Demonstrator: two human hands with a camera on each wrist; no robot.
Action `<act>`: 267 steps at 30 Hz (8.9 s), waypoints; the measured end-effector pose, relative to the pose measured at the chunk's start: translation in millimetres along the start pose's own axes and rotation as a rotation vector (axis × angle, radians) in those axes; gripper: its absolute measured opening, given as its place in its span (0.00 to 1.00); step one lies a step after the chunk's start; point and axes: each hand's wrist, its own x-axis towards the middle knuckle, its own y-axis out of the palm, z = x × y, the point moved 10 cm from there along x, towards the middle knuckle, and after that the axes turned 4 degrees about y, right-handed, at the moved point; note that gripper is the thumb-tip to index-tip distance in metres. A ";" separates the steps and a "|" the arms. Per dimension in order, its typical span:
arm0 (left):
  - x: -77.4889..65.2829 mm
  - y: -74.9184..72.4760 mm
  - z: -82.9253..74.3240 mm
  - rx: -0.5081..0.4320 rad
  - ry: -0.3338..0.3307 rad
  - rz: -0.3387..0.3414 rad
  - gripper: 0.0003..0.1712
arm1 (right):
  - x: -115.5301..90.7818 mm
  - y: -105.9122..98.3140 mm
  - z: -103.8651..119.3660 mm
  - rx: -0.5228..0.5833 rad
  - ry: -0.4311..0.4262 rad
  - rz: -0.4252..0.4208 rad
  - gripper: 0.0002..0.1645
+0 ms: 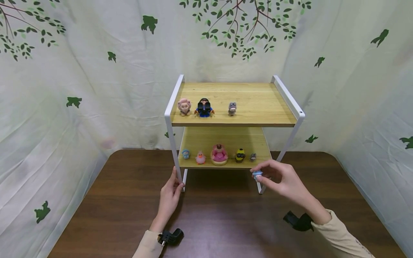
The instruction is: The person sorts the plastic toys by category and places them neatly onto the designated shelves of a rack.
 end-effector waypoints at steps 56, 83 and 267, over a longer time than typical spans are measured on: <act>-0.3 -1.1 -0.7 0.001 0.006 -0.011 0.49 | 84.1 -66.4 64.1 -0.049 -0.029 -0.273 0.16; -0.1 -0.3 0.1 -0.003 0.001 -0.006 0.48 | 111.7 -76.4 46.3 -0.212 0.153 -0.322 0.12; -0.6 1.2 1.6 -0.006 -0.002 -0.001 0.51 | 160.8 167.6 -50.2 -0.428 0.289 0.370 0.10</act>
